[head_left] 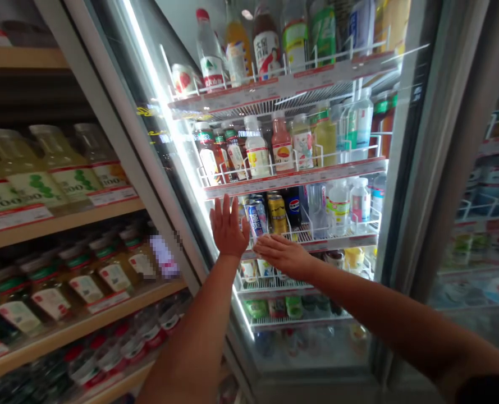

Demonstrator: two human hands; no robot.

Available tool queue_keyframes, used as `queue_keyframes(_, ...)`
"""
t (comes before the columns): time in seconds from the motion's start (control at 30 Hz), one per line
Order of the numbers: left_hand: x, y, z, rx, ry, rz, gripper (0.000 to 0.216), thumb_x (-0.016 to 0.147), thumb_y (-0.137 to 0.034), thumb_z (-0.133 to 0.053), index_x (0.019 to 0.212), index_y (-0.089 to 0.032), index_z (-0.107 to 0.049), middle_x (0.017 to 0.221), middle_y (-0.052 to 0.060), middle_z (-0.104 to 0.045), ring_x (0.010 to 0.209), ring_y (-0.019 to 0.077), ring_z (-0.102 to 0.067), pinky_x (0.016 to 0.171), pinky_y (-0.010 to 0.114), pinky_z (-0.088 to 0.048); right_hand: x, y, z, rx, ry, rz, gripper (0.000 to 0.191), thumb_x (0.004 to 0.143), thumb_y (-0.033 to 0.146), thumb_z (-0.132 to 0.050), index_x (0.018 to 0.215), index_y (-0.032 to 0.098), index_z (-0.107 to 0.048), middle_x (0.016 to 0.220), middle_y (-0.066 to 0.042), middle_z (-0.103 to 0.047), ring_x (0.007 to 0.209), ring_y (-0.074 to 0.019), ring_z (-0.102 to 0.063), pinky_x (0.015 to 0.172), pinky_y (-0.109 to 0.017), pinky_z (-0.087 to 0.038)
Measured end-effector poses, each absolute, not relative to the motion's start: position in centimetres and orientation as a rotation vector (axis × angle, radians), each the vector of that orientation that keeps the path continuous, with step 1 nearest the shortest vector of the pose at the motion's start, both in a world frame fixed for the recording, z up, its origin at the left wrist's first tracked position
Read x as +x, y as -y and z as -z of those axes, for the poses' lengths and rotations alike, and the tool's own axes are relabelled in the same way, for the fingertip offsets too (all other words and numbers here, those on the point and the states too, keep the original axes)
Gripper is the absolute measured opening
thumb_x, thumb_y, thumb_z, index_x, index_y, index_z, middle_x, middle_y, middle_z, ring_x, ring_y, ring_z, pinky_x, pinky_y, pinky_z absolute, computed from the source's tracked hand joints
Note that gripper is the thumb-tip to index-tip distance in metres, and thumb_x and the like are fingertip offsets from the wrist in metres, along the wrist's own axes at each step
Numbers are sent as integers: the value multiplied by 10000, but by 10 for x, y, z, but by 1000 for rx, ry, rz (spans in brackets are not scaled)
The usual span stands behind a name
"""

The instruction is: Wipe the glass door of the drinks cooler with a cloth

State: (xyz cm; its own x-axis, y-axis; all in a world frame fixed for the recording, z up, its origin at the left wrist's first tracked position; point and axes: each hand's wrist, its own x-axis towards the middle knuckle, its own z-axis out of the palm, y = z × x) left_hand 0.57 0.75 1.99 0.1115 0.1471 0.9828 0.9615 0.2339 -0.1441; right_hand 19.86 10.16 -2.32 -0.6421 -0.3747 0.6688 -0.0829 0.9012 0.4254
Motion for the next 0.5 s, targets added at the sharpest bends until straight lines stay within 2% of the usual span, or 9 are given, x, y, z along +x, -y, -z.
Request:
queue_keyframes(0.17, 4, -7, -20, -1181, 1351, 901, 575, 1019, -378, -443, 1553, -165, -432, 1614, 143, -409, 1589, 244, -172, 1297, 479, -164, 198, -99, -7, 37, 2091, 432, 502, 1003, 84, -441, 1485, 192, -528, 1578, -43, -509, 1563, -227, -296, 1283, -474, -322)
queue_keyframes(0.37, 3, -8, -20, -1202, 1324, 923, 565, 1014, -372, -448, 1541, -170, -451, 1603, 137, -432, 1586, 246, -188, 1302, 472, -160, 205, -103, -3, 252, 2253, 508, 537, 991, 109, -496, 1521, 191, -480, 1531, -40, -567, 1511, -206, -401, 1238, -436, -396)
queue_keyframes(0.5, 5, -9, -20, -1185, 1304, 917, 566, 1018, -366, -454, 1550, -174, -438, 1608, 138, -423, 1584, 248, -199, 1302, 475, -157, 211, -112, -27, -6, 2017, 440, 560, 1004, 99, -468, 1531, 288, -464, 1574, 7, -516, 1550, -197, -326, 1278, -476, -327)
